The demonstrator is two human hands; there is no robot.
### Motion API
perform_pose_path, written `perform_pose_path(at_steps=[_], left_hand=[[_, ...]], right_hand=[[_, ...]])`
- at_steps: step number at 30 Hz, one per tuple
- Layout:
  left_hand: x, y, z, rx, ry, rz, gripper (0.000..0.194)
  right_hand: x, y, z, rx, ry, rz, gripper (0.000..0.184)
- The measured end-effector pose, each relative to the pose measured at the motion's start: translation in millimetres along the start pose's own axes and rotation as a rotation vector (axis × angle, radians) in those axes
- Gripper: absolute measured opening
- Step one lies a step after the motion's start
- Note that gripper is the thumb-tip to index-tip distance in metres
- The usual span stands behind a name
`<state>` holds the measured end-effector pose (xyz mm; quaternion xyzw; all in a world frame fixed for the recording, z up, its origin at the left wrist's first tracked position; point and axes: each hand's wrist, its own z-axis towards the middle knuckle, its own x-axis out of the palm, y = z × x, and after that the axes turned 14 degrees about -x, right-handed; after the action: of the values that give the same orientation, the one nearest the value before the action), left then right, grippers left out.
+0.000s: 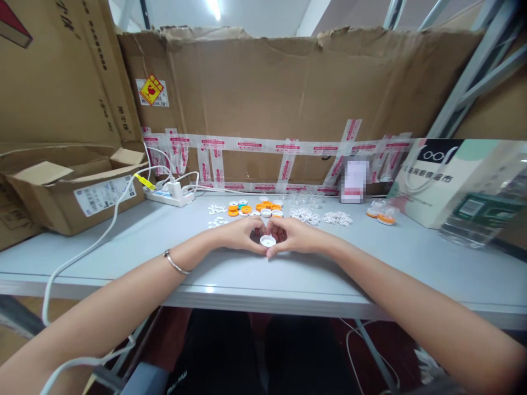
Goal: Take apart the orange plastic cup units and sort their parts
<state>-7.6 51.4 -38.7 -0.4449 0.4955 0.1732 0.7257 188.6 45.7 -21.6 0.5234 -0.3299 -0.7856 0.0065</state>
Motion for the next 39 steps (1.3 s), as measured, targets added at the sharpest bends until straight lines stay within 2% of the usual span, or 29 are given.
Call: perform_pose_path(at_steps=[6,12,14,16,18,20,25,29,34,39], left_hand=[[1.7,0.8,-0.5,0.009,0.021,-0.044,0.035],[0.4,-3.7,-3.4,0.028,0.050,-0.089,0.028],[0.0,-4.1,-4.1,0.046,0.072,-0.119,0.026],[-0.3,-3.3,-4.7,0.050,0.072,-0.136,0.024],[-0.9,-2.0,-5.2,0.048,0.071,-0.128,0.025],[-2.3,-0.8,-5.7,0.048,0.082,-0.109,0.026],[-6.7,-1.3,-6.6,0.065,0.124,-0.078,0.029],[-7.4,-1.8,-6.3,0.079,0.126,-0.066,0.029],[-6.9,-2.1,-4.2,0.078,0.134,-0.073,0.030],[-8.2,-3.8,-4.1,0.042,0.164,-0.070,0.031]], right_hand=[[3.5,-1.9,-0.4,0.048,-0.035,0.116,0.039],[6.9,-2.3,1.3,-0.003,-0.102,0.221,0.030],[3.9,-6.4,2.4,-0.019,-0.165,0.241,0.031],[-1.4,-14.1,3.2,0.017,-0.281,0.223,0.036],[-6.5,-24.6,3.3,0.091,-0.394,0.153,0.040],[-8.7,-35.0,3.1,0.147,-0.431,0.044,0.041],[-2.0,-45.0,6.0,0.109,-0.357,-0.169,0.035],[4.2,-42.5,12.1,0.026,-0.386,-0.343,0.027],[13.2,-50.6,18.5,-0.032,-0.351,-0.544,0.032],[19.0,-56.5,20.4,-0.015,-0.359,-0.612,0.033]])
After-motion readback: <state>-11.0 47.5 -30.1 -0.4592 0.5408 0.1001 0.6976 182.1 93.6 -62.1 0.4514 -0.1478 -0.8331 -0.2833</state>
